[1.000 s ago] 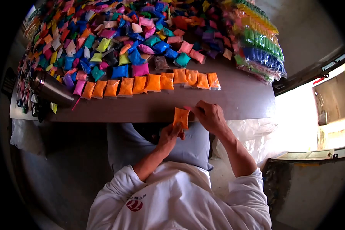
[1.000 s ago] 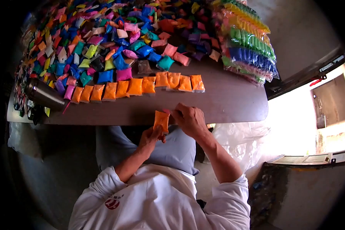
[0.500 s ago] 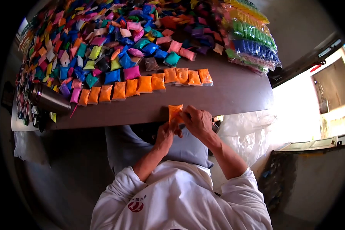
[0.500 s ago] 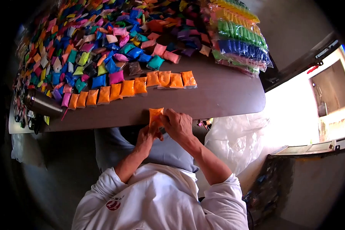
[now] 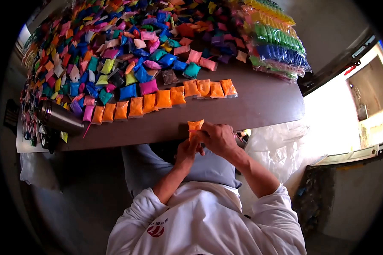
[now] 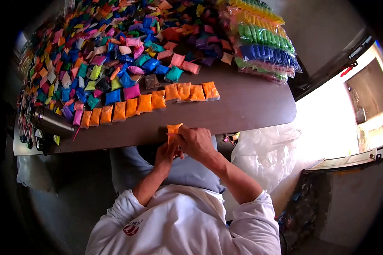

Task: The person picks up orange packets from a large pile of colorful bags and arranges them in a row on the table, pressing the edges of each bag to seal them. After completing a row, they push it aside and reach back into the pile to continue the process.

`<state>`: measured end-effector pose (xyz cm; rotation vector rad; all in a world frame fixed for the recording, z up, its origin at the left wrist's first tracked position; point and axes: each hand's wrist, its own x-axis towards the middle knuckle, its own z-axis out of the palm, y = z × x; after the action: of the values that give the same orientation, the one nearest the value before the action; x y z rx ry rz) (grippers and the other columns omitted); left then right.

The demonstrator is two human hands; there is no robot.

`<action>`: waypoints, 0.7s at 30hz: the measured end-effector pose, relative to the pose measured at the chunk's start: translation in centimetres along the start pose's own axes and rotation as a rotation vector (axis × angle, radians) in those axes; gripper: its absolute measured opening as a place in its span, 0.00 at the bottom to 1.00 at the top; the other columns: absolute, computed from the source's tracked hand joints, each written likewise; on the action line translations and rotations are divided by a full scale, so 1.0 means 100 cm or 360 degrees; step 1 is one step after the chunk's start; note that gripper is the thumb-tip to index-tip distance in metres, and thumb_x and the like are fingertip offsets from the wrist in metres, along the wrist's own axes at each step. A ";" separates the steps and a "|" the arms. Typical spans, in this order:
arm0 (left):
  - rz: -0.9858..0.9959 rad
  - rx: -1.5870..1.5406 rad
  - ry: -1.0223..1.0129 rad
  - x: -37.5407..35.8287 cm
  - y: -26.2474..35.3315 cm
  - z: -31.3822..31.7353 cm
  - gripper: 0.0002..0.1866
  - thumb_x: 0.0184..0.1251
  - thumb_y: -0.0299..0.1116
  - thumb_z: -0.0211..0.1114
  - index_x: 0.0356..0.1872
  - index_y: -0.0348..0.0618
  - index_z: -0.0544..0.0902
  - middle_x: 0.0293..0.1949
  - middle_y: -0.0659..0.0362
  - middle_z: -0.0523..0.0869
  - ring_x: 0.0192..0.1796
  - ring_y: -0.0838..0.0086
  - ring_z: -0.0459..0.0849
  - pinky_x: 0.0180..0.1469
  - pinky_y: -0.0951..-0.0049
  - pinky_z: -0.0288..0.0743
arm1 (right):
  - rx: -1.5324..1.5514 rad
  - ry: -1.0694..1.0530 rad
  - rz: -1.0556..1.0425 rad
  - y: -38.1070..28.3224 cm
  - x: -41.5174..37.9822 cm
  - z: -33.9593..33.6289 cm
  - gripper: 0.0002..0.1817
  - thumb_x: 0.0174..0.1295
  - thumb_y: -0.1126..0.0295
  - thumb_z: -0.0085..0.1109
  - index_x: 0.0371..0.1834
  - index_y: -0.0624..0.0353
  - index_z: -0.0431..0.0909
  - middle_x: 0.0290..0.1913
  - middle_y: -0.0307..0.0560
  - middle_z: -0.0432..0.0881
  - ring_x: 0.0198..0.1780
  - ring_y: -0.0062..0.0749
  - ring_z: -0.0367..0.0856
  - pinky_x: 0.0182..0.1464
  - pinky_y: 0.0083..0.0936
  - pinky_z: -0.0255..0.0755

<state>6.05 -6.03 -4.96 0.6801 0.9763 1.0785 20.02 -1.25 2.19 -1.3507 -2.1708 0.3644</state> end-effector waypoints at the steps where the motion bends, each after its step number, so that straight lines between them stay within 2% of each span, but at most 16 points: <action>1: -0.0003 0.0003 0.0003 0.000 0.001 0.001 0.23 0.69 0.54 0.60 0.33 0.41 0.76 0.24 0.62 0.74 0.25 0.76 0.78 0.34 0.74 0.76 | -0.0071 -0.0048 -0.0082 0.001 0.002 0.001 0.10 0.57 0.66 0.61 0.23 0.59 0.77 0.22 0.52 0.79 0.26 0.50 0.81 0.26 0.39 0.72; 5: 0.0021 0.0057 0.0033 -0.004 0.004 0.003 0.23 0.70 0.55 0.59 0.33 0.40 0.76 0.23 0.62 0.74 0.25 0.77 0.77 0.33 0.75 0.74 | -0.0067 -0.0079 -0.0044 0.016 0.016 -0.002 0.11 0.58 0.64 0.62 0.24 0.58 0.77 0.22 0.53 0.80 0.27 0.51 0.81 0.26 0.39 0.72; 7: 0.0054 0.0127 0.0032 -0.007 0.005 0.003 0.23 0.70 0.55 0.59 0.34 0.40 0.76 0.22 0.63 0.74 0.25 0.77 0.77 0.33 0.75 0.74 | -0.0416 0.0095 0.0167 0.040 0.021 0.004 0.11 0.58 0.63 0.62 0.24 0.58 0.78 0.22 0.51 0.80 0.26 0.49 0.81 0.26 0.38 0.73; 9: 0.0005 0.0213 0.0096 -0.006 0.004 0.001 0.24 0.70 0.55 0.59 0.33 0.40 0.77 0.22 0.62 0.75 0.25 0.77 0.78 0.34 0.76 0.74 | -0.0338 0.0154 0.0112 0.047 0.028 -0.009 0.10 0.58 0.64 0.63 0.26 0.57 0.78 0.20 0.49 0.79 0.25 0.48 0.81 0.26 0.37 0.73; 11: 0.0013 0.0156 0.0072 -0.005 0.000 0.000 0.24 0.70 0.56 0.58 0.33 0.41 0.77 0.23 0.62 0.75 0.25 0.77 0.78 0.34 0.76 0.74 | -0.0014 0.0101 0.0064 0.024 0.018 -0.027 0.08 0.58 0.66 0.62 0.26 0.58 0.78 0.21 0.50 0.79 0.25 0.49 0.81 0.27 0.36 0.74; 15: 0.0053 0.0153 0.0025 -0.004 0.005 0.008 0.26 0.69 0.59 0.57 0.34 0.42 0.79 0.23 0.60 0.76 0.25 0.78 0.78 0.34 0.77 0.74 | -0.0008 0.0028 -0.0325 0.008 0.009 -0.009 0.10 0.58 0.69 0.63 0.23 0.60 0.76 0.21 0.48 0.79 0.25 0.46 0.80 0.28 0.36 0.73; 19: -0.0038 0.0131 0.0078 -0.004 0.007 0.009 0.26 0.67 0.60 0.58 0.34 0.42 0.79 0.22 0.60 0.76 0.25 0.79 0.77 0.33 0.77 0.74 | -0.0039 -0.0013 -0.0370 0.007 0.012 -0.004 0.12 0.59 0.66 0.62 0.22 0.61 0.75 0.21 0.50 0.79 0.24 0.46 0.80 0.27 0.36 0.72; 21: -0.0007 0.0111 0.0022 -0.001 0.007 0.008 0.26 0.66 0.60 0.60 0.32 0.42 0.78 0.21 0.61 0.75 0.25 0.79 0.78 0.33 0.77 0.74 | -0.0114 -0.0099 -0.0190 0.008 0.018 -0.007 0.14 0.59 0.63 0.62 0.22 0.61 0.75 0.20 0.49 0.78 0.24 0.47 0.79 0.27 0.37 0.72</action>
<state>6.46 -5.91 -3.97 0.7280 1.0307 1.0501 20.38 0.69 2.98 -1.2555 -2.3233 0.2887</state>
